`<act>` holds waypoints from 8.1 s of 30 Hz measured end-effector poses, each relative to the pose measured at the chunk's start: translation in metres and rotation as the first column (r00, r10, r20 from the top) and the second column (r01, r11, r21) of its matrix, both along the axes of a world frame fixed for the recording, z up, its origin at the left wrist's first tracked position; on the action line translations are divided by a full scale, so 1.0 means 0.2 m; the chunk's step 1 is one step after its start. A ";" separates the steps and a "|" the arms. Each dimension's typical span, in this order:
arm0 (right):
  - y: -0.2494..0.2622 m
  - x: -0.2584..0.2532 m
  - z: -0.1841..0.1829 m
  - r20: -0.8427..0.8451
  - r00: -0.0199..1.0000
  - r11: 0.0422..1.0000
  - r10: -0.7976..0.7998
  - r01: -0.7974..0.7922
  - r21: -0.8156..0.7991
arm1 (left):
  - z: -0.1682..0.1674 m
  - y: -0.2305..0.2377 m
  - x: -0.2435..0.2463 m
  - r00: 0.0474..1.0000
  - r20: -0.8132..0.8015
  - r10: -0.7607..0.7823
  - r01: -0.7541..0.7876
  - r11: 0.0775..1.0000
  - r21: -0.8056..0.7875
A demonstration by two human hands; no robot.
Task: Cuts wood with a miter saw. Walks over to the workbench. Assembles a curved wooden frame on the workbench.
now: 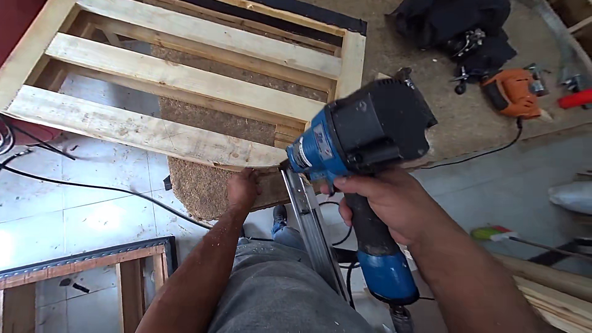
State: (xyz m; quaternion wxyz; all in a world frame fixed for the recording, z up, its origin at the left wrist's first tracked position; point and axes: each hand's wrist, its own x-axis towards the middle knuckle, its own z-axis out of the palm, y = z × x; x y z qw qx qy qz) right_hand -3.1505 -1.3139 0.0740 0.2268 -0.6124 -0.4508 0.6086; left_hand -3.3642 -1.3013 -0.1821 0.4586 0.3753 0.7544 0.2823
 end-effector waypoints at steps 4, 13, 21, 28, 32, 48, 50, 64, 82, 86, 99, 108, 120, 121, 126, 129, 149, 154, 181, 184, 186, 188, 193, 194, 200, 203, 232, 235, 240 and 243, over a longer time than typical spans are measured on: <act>0.06 -0.14 0.02 0.004 1.000 1.000 -0.005 0.005 -0.019 | 0.01 0.01 -0.01 1.000 -0.013 -0.020 0.020 1.000 -0.017; 0.10 -0.27 0.01 0.030 0.999 0.998 0.026 -0.024 -0.049 | -0.03 0.01 -0.02 0.976 -0.189 -0.108 0.108 0.994 -0.012; 0.09 -0.32 0.02 0.069 0.998 0.997 -0.011 0.016 -0.075 | -0.02 0.01 -0.02 0.973 -0.194 -0.126 0.122 0.992 -0.036; 0.09 -0.35 0.02 0.092 0.996 0.996 -0.018 0.026 -0.081 | -0.03 0.02 -0.02 0.972 -0.197 -0.128 0.119 0.991 -0.056; 0.10 -0.36 0.03 0.117 0.993 0.997 -0.002 0.011 -0.081 | -0.02 0.01 -0.02 0.966 -0.220 -0.137 0.130 0.990 -0.049; 0.08 -0.38 0.07 0.116 0.993 1.000 -0.004 0.007 -0.026 | 0.00 0.01 -0.03 0.951 -0.249 -0.183 0.173 0.983 -0.061; 0.09 -0.39 0.06 0.110 0.994 0.999 -0.002 0.006 -0.040 | 0.00 0.02 -0.03 0.952 -0.238 -0.195 0.183 0.981 -0.069; 0.11 -0.45 0.04 0.143 0.989 0.997 0.024 -0.013 -0.075 | 0.02 0.02 -0.06 0.968 -0.143 -0.208 0.201 0.978 -0.062; -0.17 -0.03 -0.06 0.200 0.980 0.995 -0.011 -0.009 0.098 | -0.05 -0.02 -0.06 0.994 -0.006 -0.112 0.112 0.991 0.068; -0.28 0.16 -0.24 0.235 0.972 0.994 -0.015 -0.011 0.109 | -0.01 -0.15 -0.15 0.988 0.126 -0.093 0.076 0.988 0.137; -0.40 0.48 -0.45 0.273 0.958 0.995 0.091 -0.078 -0.056 | 0.05 -0.12 -0.24 0.801 0.349 0.486 -0.538 0.841 0.063; -0.36 0.62 -0.45 0.327 0.934 0.989 0.144 -0.134 -0.055 | 0.07 0.01 -0.20 0.796 0.331 0.506 -0.537 0.844 0.003; -0.45 0.61 -0.50 0.330 0.939 0.995 0.100 -0.091 -0.043 | 0.05 -0.07 -0.42 0.979 0.098 0.179 -0.178 0.984 -0.021; -0.47 0.59 -0.50 0.327 0.941 0.996 0.085 -0.077 -0.040 | 0.05 -0.06 -0.43 0.986 0.076 0.149 -0.147 0.989 -0.026; -0.58 0.41 -0.49 0.310 0.951 1.000 -0.009 0.017 -0.025 | 0.03 -0.04 -0.47 0.998 0.039 0.039 -0.038 0.999 -0.032; -0.61 0.27 -0.45 0.287 0.957 0.998 -0.039 0.048 -0.026 | 0.03 -0.04 -0.47 0.999 -0.044 -0.013 0.013 1.000 0.005; -0.17 -0.55 -0.05 0.005 0.985 0.984 -0.174 0.174 0.021 | -0.02 -0.06 -0.47 0.957 -0.261 -0.128 0.145 0.988 0.049; -0.12 -0.63 -0.04 0.012 0.978 0.978 -0.207 0.207 -0.007 | -0.03 -0.06 -0.48 0.951 -0.282 -0.128 0.154 0.986 0.069; -0.05 -0.77 0.02 0.096 0.971 0.972 -0.219 0.225 -0.062 | -0.03 -0.05 -0.48 0.936 -0.301 -0.181 0.204 0.978 0.046; -0.04 -0.78 0.03 0.111 0.970 0.972 -0.215 0.223 -0.073 | -0.03 -0.05 -0.49 0.938 -0.295 -0.184 0.207 0.977 0.046; -0.04 -0.78 0.03 0.107 0.971 0.972 -0.213 0.222 -0.076 | -0.03 -0.05 -0.48 0.936 -0.300 -0.185 0.207 0.977 0.046; -0.03 -0.78 0.03 0.109 0.970 0.972 -0.216 0.224 -0.072 | -0.03 -0.05 -0.49 0.937 -0.298 -0.184 0.205 0.978 0.044; -0.03 -0.78 0.02 0.127 0.969 0.974 -0.210 0.220 -0.063 | -0.01 -0.05 -0.49 0.939 -0.290 -0.184 0.210 0.976 0.062; -0.02 -0.78 0.02 0.126 0.970 0.974 -0.208 0.218 -0.064 | -0.01 -0.05 -0.49 0.938 -0.293 -0.185 0.212 0.975 0.062; -0.01 -0.81 0.04 0.183 0.964 0.974 -0.194 0.212 -0.081 | -0.02 -0.05 -0.49 0.941 -0.287 -0.179 0.207 0.976 0.069; -0.01 -0.81 0.05 0.188 0.967 0.979 -0.170 0.187 -0.077 | -0.03 -0.06 -0.49 0.942 -0.289 -0.173 0.200 0.978 0.066; 0.03 -0.95 0.03 0.169 0.981 0.992 -0.093 0.106 -0.071 | -0.05 -0.08 -0.51 0.932 -0.325 -0.160 0.219 0.964 0.153; 0.01 -0.94 0.03 0.190 0.978 0.995 -0.082 0.091 -0.037 | -0.05 -0.08 -0.50 0.937 -0.311 -0.157 0.213 0.965 0.154; -0.19 -0.70 0.02 0.232 0.971 0.999 -0.051 0.046 0.026 | -0.03 -0.07 -0.50 0.949 -0.256 -0.182 0.217 0.970 0.113; -0.37 -0.46 -0.06 0.198 0.974 0.993 -0.112 0.102 0.060 | -0.03 -0.09 -0.52 0.946 -0.251 -0.204 0.240 0.963 0.121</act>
